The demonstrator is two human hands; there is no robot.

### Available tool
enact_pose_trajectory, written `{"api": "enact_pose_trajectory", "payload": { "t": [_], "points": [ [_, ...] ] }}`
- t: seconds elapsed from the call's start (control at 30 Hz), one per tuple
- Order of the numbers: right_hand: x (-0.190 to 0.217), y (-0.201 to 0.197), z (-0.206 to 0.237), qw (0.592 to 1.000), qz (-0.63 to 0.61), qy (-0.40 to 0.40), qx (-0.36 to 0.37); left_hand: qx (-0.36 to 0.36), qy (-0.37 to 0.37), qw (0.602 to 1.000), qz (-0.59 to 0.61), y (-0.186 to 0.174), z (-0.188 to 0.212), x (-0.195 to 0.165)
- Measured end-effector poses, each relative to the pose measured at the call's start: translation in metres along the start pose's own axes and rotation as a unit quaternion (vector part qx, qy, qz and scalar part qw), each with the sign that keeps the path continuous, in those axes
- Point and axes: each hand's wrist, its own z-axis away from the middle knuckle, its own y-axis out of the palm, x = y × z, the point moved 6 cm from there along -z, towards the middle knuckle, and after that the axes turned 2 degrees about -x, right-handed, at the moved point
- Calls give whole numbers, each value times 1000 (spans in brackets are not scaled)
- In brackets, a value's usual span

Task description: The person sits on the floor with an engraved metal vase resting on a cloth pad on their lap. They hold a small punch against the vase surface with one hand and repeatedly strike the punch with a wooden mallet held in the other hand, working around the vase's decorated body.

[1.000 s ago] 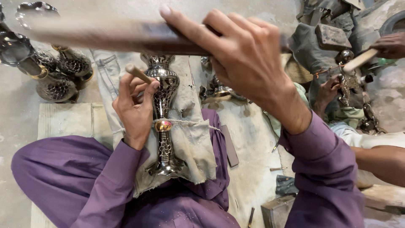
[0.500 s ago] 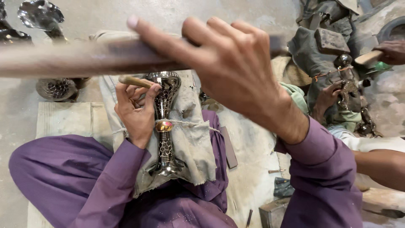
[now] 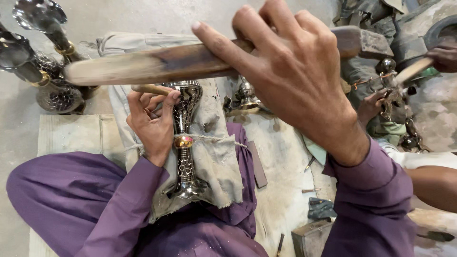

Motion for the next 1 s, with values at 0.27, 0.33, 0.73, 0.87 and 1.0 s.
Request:
{"api": "enact_pose_trajectory", "payload": {
  "t": [0.27, 0.33, 0.73, 0.87, 1.0],
  "points": [
    [0, -3, -9, 992, -121, 34, 2, -4, 23, 1000, -3, 1, 3, -3],
    [6, -5, -12, 998, -53, 20, 10, -10, 15, 1000, -5, 1, 3, -1],
    [3, 13, -6, 993, -96, 73, -19, 2, 7, 997, -72, 2, -4, -1],
    [5, 22, -4, 993, -92, 78, 14, 29, 27, 994, -102, 4, -7, -5],
    [-1, 28, 1, 951, -268, 153, -16, 47, 41, 994, -84, 6, -9, -8]
  ]
}}
